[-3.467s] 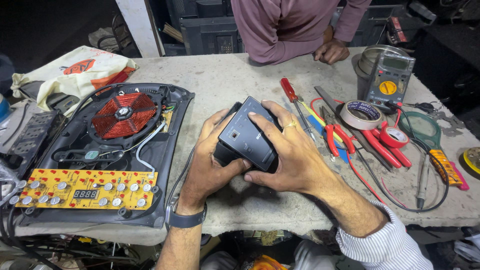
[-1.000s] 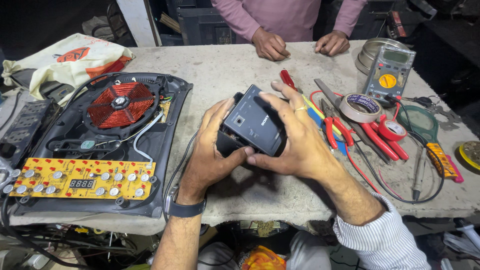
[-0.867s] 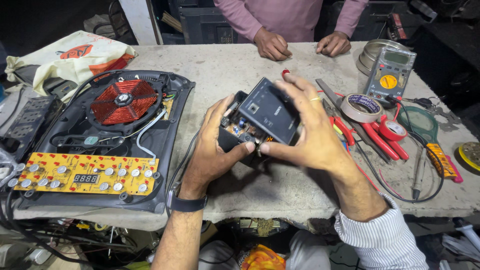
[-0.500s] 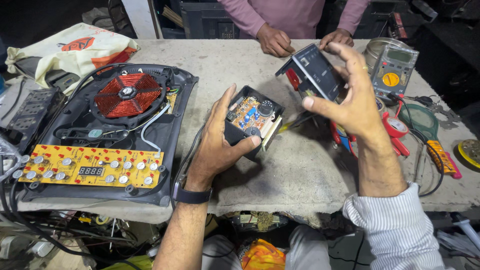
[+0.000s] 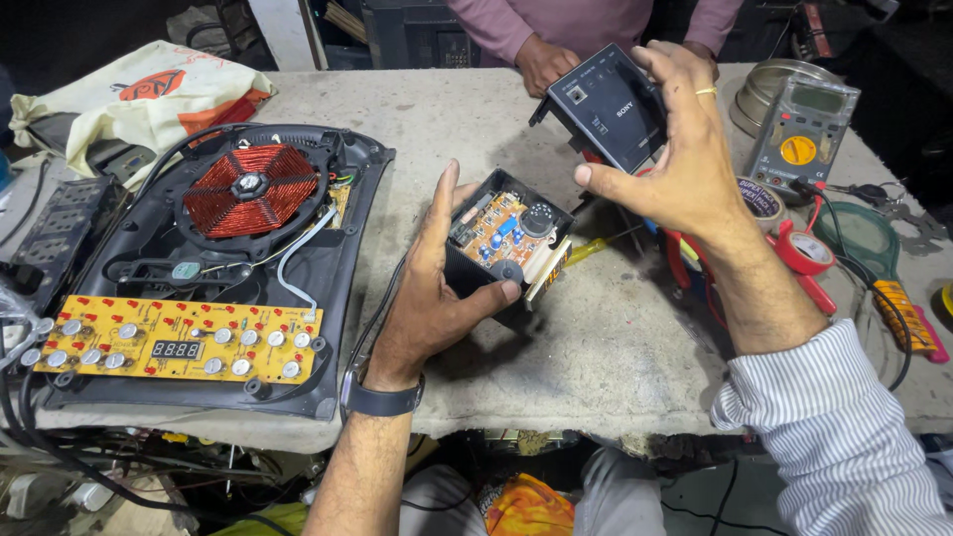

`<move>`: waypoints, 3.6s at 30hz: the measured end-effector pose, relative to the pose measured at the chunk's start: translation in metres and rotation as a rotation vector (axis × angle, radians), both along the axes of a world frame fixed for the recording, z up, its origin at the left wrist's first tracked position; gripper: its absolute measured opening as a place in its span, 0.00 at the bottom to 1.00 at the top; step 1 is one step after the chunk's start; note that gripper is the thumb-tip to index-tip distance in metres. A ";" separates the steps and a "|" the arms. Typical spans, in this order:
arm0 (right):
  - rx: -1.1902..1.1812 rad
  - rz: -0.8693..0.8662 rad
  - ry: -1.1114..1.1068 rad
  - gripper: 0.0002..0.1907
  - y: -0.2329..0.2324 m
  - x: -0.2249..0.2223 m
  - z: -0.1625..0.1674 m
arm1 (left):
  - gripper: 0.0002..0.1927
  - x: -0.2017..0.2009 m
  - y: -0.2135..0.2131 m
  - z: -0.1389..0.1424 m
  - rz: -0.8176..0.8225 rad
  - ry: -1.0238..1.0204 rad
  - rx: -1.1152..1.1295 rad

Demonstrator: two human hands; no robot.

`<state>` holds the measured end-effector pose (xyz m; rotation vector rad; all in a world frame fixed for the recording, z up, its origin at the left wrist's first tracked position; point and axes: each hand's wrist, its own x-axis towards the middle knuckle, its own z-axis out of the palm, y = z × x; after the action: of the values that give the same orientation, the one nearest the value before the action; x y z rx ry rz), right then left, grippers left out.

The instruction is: The person disassembles a small black electronic device, removes the casing, and uses a screwdriver to adjust components on the circuit board. They then reassemble the device and place it on the workbench.

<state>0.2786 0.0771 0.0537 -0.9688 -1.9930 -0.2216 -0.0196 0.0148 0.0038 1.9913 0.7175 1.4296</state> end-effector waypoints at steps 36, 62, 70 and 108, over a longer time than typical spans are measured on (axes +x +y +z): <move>-0.759 -0.110 -0.652 0.17 -0.017 0.003 0.004 | 0.72 0.002 0.015 -0.023 -0.004 0.129 -0.023; -0.250 0.406 -0.309 0.17 -0.003 -0.055 -0.021 | 0.78 0.009 0.005 -0.024 0.151 0.300 0.180; -0.232 0.339 -0.388 0.23 -0.008 -0.057 -0.016 | 0.77 0.012 0.008 -0.026 0.097 0.281 0.176; -0.181 0.407 -0.306 0.25 0.002 -0.049 -0.036 | 0.75 0.010 0.006 -0.023 0.130 0.313 0.142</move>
<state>0.2300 0.0787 0.0177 -0.6433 -2.4767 0.0412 -0.0092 0.0207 -0.0187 2.3489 0.9157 1.2841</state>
